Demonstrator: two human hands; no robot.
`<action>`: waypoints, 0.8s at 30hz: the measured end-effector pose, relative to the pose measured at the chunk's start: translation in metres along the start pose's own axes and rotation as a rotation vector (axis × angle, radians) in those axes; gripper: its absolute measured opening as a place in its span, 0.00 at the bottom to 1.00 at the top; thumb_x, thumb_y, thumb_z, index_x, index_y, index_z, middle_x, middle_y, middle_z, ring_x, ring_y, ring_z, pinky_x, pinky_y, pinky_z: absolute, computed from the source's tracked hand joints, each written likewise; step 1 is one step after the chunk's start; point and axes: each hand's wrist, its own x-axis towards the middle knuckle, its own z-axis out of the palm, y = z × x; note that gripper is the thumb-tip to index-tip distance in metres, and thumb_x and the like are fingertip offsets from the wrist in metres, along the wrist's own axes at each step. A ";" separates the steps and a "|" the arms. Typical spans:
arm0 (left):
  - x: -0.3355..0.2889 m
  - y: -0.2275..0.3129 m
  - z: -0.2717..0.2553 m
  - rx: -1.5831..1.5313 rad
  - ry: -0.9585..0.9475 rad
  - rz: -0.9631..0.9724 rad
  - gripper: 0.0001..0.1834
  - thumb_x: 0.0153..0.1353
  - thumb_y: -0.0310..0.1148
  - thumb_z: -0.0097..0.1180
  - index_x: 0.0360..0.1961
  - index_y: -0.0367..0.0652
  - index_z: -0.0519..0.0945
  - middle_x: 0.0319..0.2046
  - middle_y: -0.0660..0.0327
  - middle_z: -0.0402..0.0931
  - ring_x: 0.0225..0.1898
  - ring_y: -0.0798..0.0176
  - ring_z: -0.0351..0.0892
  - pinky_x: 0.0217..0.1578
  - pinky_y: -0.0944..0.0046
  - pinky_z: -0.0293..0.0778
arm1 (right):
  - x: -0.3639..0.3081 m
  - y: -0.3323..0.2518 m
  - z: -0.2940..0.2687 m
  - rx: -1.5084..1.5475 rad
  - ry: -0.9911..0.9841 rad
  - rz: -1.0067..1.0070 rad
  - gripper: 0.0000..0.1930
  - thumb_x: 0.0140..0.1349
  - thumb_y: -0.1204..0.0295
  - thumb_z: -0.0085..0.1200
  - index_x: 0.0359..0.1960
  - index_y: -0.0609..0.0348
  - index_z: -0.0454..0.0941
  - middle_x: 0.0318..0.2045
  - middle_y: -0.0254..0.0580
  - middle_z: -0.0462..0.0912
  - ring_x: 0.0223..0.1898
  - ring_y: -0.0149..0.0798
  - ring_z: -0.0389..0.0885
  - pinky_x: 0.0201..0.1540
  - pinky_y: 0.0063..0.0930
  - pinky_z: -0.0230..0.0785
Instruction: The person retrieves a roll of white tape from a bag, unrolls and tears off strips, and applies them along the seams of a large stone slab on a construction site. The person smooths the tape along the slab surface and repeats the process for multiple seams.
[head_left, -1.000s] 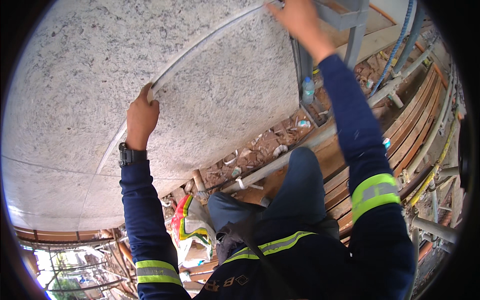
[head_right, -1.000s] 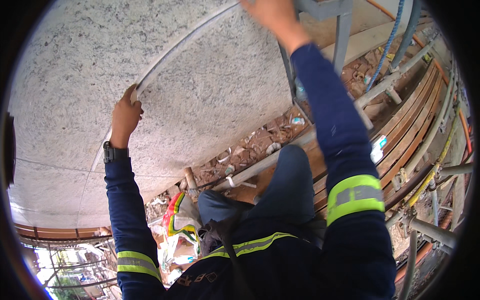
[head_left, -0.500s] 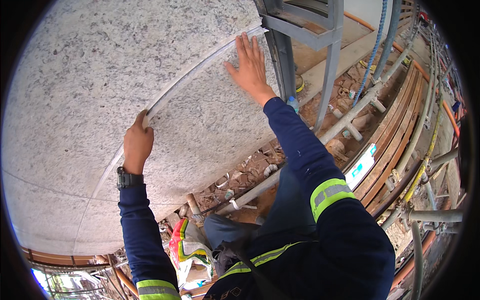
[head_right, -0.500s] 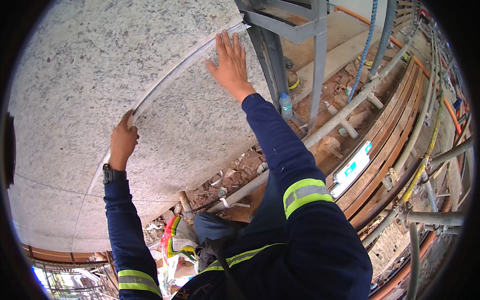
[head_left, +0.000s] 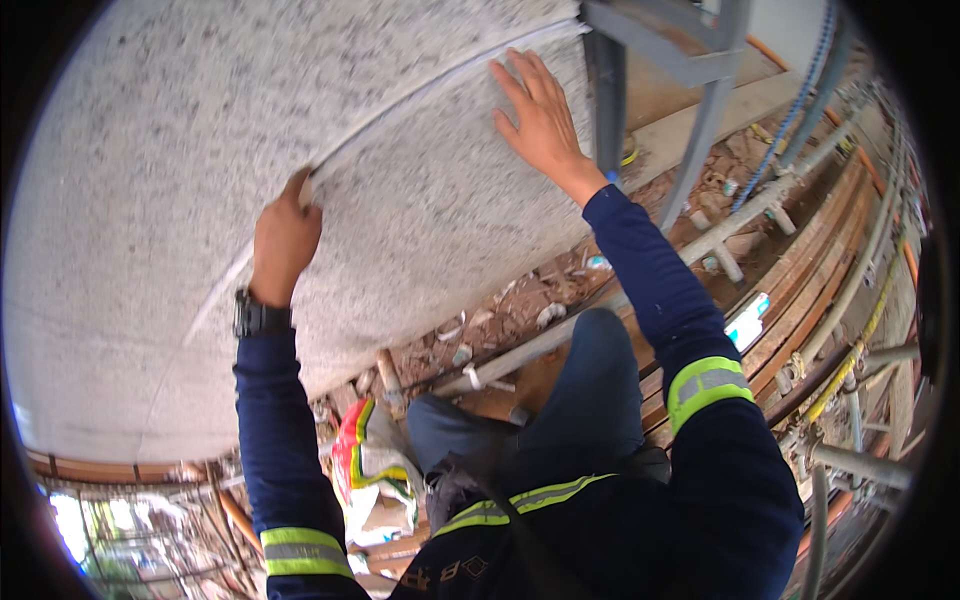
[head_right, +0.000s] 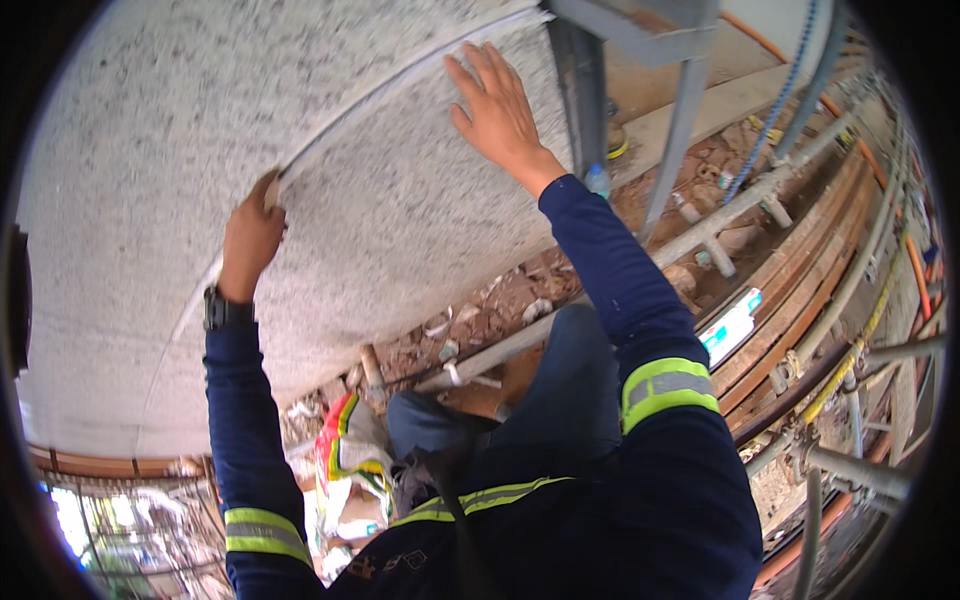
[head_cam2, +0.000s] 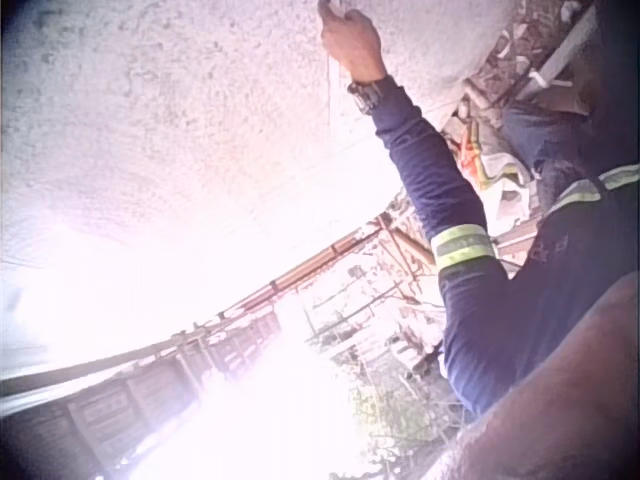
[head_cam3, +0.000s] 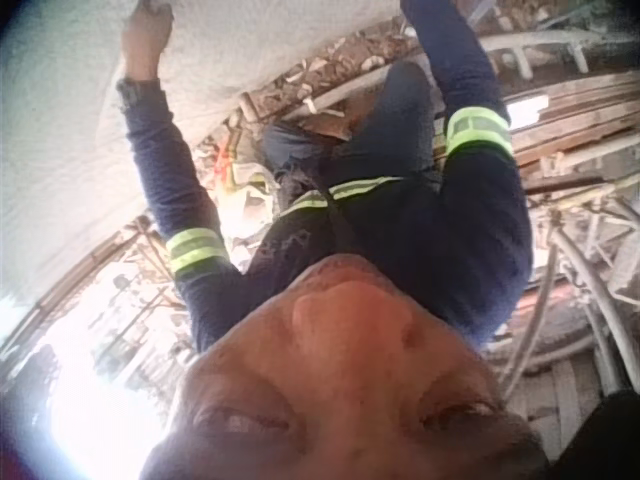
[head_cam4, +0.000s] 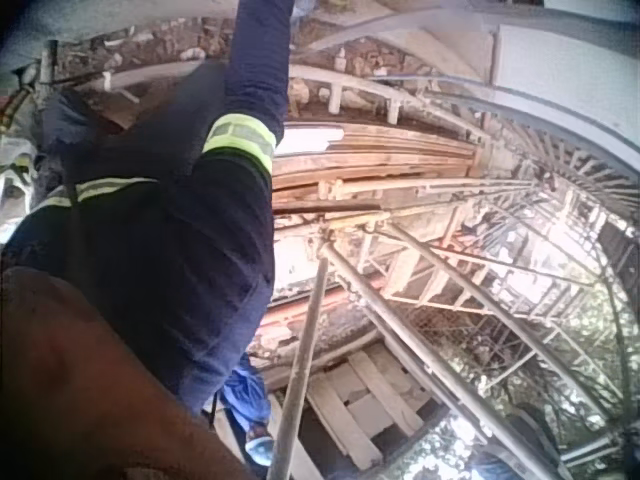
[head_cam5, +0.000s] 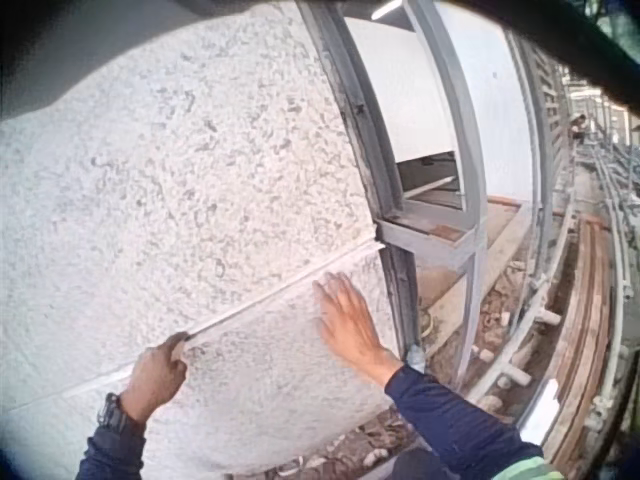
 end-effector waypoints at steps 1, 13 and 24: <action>0.002 -0.003 0.001 -0.005 0.014 0.016 0.30 0.61 0.33 0.53 0.67 0.53 0.75 0.39 0.35 0.83 0.42 0.32 0.83 0.46 0.39 0.78 | -0.003 -0.015 0.006 0.070 -0.028 -0.095 0.29 0.68 0.67 0.59 0.71 0.52 0.70 0.71 0.47 0.66 0.76 0.56 0.56 0.74 0.54 0.55; 0.005 -0.003 0.004 -0.067 -0.026 0.064 0.30 0.65 0.33 0.47 0.70 0.49 0.73 0.26 0.56 0.86 0.23 0.62 0.85 0.33 0.61 0.82 | 0.075 -0.109 0.054 0.343 0.044 -0.136 0.11 0.59 0.64 0.62 0.27 0.57 0.79 0.25 0.52 0.83 0.33 0.58 0.84 0.37 0.53 0.74; -0.008 0.018 -0.010 -0.174 -0.040 -0.035 0.30 0.61 0.26 0.46 0.67 0.37 0.74 0.25 0.50 0.83 0.24 0.57 0.86 0.29 0.56 0.83 | 0.080 -0.118 0.055 0.269 -0.010 -0.045 0.16 0.58 0.57 0.64 0.25 0.57 0.81 0.23 0.51 0.84 0.30 0.57 0.84 0.36 0.52 0.75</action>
